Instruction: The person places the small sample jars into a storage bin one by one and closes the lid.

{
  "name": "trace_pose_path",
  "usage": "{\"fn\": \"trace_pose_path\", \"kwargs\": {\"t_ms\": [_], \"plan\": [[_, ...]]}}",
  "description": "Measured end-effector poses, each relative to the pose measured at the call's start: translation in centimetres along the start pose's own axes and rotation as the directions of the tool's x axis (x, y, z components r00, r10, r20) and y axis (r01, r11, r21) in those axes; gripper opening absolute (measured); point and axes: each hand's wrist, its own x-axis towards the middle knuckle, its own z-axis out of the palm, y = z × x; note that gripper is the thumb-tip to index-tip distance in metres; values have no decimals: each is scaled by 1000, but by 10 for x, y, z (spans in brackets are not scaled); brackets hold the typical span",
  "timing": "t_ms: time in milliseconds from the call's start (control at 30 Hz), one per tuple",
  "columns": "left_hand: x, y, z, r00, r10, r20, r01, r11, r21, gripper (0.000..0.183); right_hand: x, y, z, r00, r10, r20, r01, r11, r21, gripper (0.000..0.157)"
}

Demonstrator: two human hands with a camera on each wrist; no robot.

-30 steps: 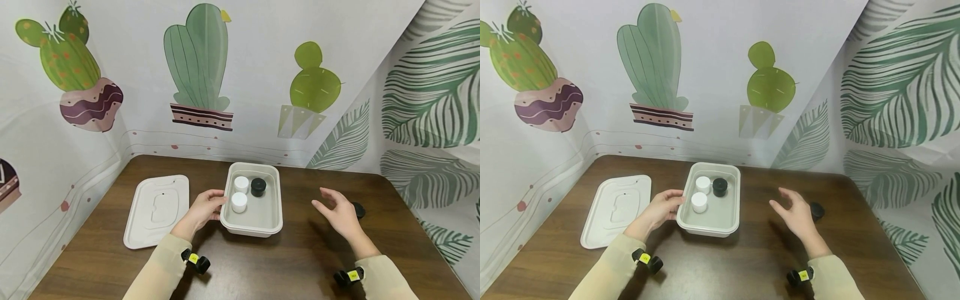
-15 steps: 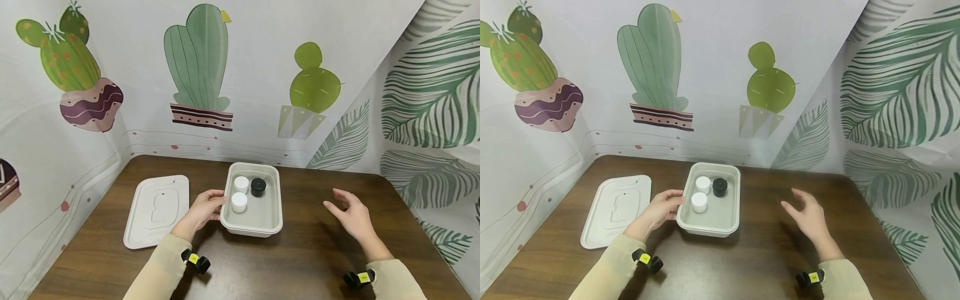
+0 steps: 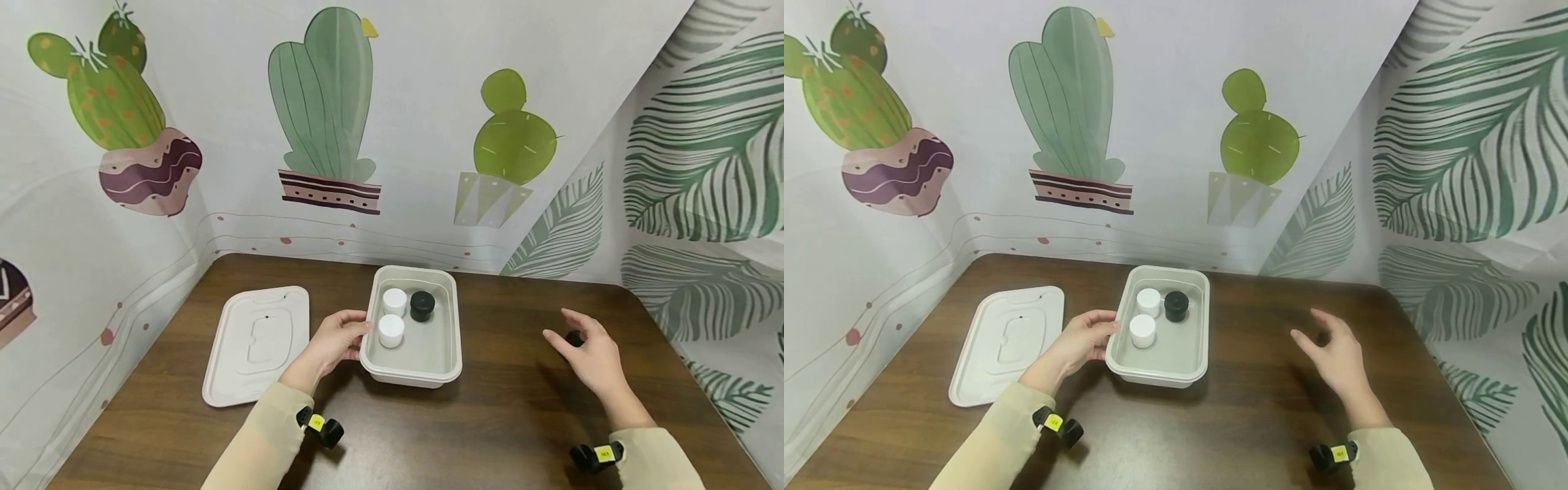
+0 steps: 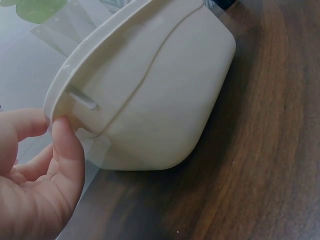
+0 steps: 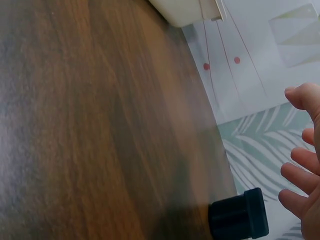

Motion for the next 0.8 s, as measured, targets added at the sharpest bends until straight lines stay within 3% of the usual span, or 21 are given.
{"fn": "trace_pose_path", "kwargs": {"t_ms": [500, 800], "plan": [[0, 0, 0, 1000, -1, 1, 1, 1000, 2, 41, -2, 15, -4, 997, 68, -37, -67, 998, 14, 74], [0, 1, -1, 1000, -2, 3, 2, 1000, 7, 40, -2, 24, -3, 991, 133, -7, -133, 989, 59, 86]]}}
